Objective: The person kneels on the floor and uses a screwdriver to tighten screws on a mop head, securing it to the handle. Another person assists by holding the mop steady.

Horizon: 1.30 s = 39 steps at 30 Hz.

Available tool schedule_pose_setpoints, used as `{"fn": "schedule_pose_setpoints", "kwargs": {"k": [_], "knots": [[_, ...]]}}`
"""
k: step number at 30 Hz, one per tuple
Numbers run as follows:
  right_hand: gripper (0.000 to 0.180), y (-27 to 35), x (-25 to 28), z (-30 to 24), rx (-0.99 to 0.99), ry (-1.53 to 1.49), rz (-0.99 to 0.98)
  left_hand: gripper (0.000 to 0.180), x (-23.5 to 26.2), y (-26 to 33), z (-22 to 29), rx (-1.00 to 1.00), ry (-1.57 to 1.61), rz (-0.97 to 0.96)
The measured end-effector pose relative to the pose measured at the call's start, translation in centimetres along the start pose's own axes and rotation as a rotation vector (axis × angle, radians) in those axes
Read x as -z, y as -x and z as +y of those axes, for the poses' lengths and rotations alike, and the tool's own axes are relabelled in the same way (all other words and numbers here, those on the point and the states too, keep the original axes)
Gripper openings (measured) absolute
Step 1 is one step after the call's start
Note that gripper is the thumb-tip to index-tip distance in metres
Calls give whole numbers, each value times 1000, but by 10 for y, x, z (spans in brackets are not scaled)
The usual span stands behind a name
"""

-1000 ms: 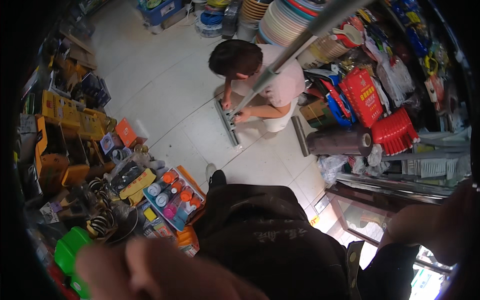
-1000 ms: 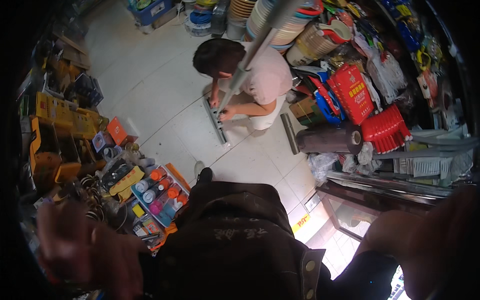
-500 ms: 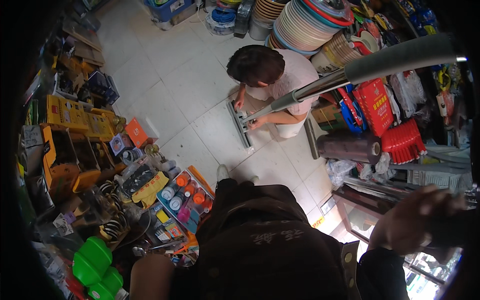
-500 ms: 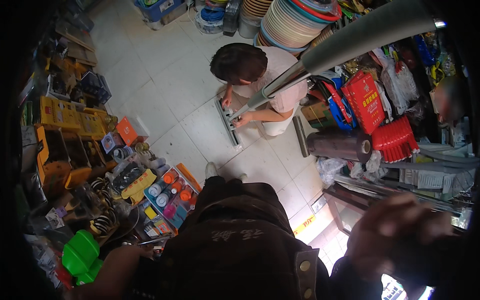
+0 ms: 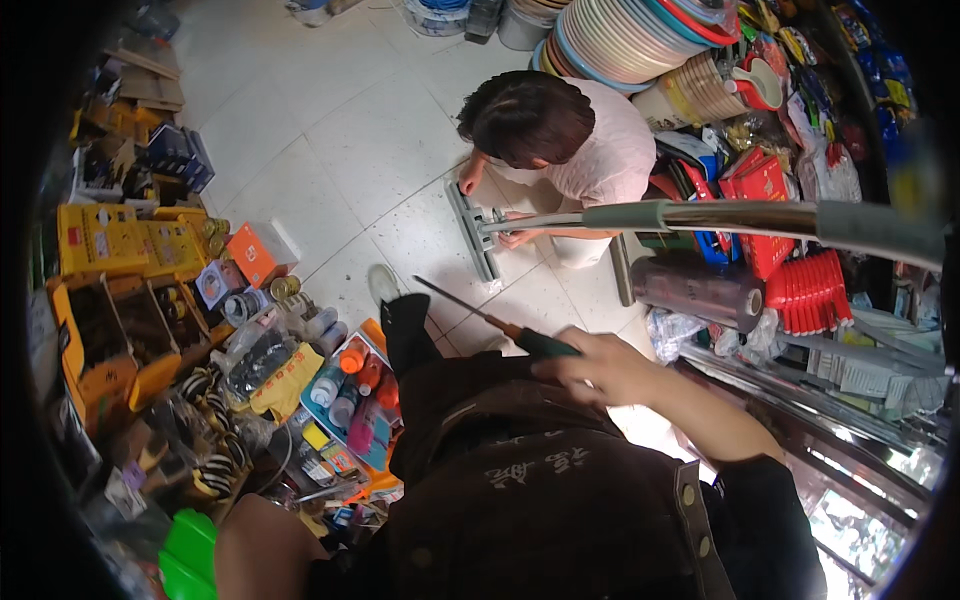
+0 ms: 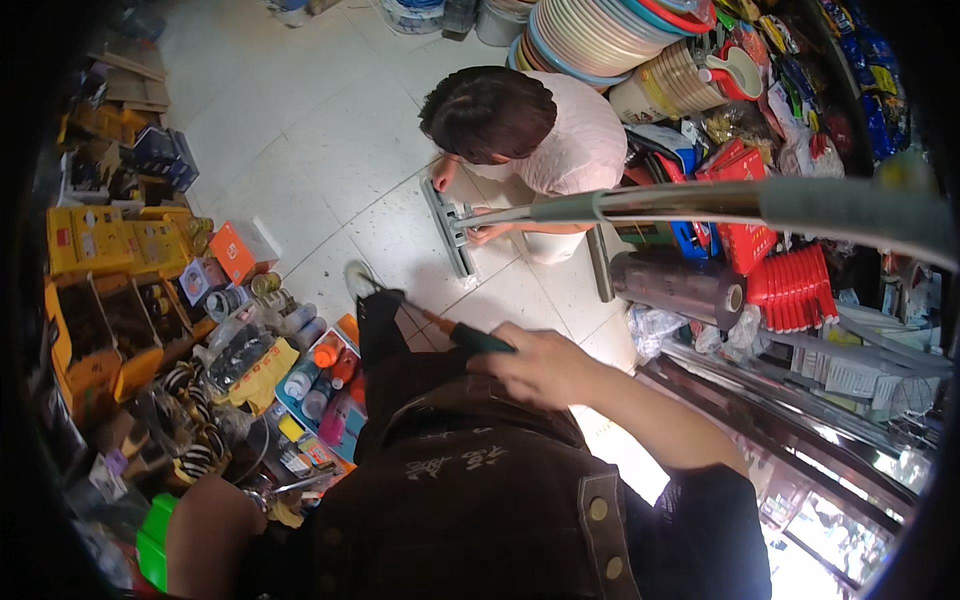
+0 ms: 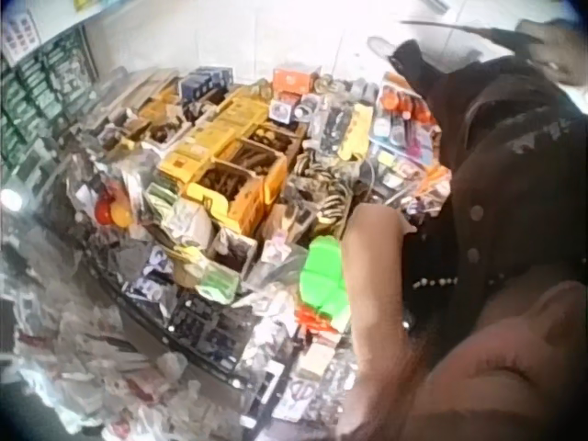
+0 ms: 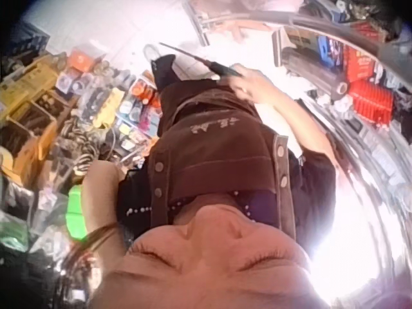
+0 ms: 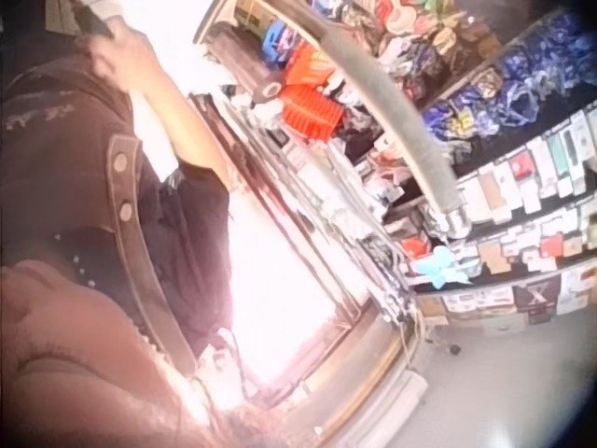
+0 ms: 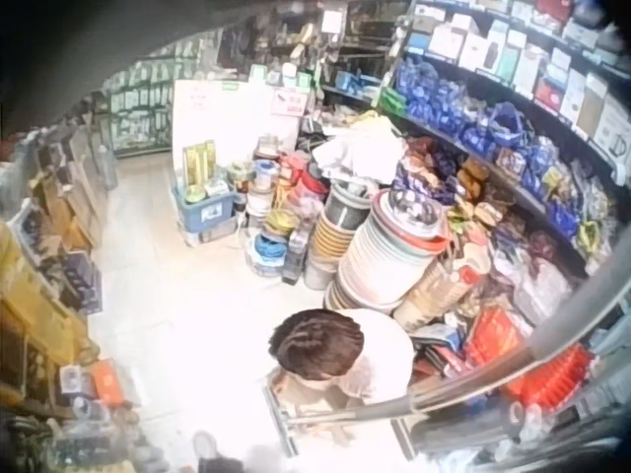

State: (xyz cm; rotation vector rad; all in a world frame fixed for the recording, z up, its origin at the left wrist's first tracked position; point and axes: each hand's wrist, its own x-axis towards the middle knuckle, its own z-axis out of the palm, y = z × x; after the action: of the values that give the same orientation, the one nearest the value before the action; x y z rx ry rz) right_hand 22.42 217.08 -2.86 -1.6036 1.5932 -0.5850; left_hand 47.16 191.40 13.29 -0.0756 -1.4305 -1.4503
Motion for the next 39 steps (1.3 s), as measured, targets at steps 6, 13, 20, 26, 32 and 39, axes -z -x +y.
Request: {"fn": "schedule_pose_setpoints", "kwargs": {"k": [6, 13, 20, 26, 32, 39], "knots": [[45, -69, -48, 104, -485, -27, -216, 27, 91, -47, -87, -35, -165, 39], [42, -114, -122, 174, -954, -336, 119, 33, 176, -67, -187, 360, -783, 143], [46, -175, -128, 179, -1119, -680, 331, 26, 209, -46, -301, 1189, -470, -271], [43, -248, -137, 244, -1214, -737, 670, 26, 185, -60, -377, 1038, -537, -773], [52, -290, -121, 260, -1270, -788, 799, 19, 242, -65, -449, 1206, -503, -998], [47, -351, -136, 203, -1393, -916, 889, 19, 337, -111, -507, 1348, -598, -1215]]}}
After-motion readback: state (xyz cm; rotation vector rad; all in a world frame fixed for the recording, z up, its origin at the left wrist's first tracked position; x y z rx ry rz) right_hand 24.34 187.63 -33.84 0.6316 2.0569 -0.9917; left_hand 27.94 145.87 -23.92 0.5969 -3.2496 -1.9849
